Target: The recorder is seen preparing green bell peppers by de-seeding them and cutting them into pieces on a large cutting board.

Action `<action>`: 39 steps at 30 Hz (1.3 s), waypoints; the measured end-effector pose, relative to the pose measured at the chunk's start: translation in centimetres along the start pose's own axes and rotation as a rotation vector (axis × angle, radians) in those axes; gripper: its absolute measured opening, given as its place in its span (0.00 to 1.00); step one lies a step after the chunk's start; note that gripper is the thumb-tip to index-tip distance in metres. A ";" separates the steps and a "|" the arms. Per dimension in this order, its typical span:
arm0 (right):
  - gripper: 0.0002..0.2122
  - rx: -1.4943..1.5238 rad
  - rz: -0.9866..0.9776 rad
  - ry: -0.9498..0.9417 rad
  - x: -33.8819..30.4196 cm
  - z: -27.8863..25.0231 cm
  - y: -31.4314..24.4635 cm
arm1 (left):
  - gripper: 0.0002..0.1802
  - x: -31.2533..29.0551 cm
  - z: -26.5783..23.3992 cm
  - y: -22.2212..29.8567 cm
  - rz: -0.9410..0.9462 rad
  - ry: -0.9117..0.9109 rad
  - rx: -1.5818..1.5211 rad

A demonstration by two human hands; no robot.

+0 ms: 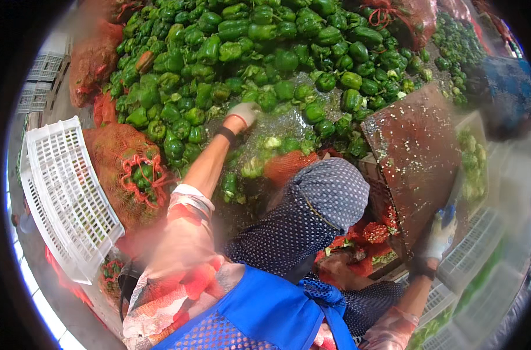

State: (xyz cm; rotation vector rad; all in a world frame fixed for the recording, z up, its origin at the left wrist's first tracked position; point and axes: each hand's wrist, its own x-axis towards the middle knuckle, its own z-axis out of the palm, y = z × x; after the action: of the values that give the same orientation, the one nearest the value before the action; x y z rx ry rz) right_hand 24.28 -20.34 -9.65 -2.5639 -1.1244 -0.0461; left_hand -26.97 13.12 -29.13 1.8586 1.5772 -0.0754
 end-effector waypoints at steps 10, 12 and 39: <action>0.24 0.069 -0.051 0.000 0.2 1.1 1.9 | 0.32 -5.0 9.6 5.6 0.182 -0.120 0.158; 0.24 0.104 -0.048 0.001 0.1 1.2 1.0 | 0.33 -5.0 9.9 6.4 0.173 -0.146 0.195; 0.22 0.244 -0.003 0.027 0.0 1.2 1.5 | 0.33 4.3 2.3 -2.2 -0.082 0.298 0.140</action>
State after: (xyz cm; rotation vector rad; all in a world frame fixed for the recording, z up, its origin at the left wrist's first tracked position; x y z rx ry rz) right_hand 25.21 -20.94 -11.20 -2.3388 -1.0542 0.0533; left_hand -26.90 15.66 -33.82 1.9826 1.8934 0.0593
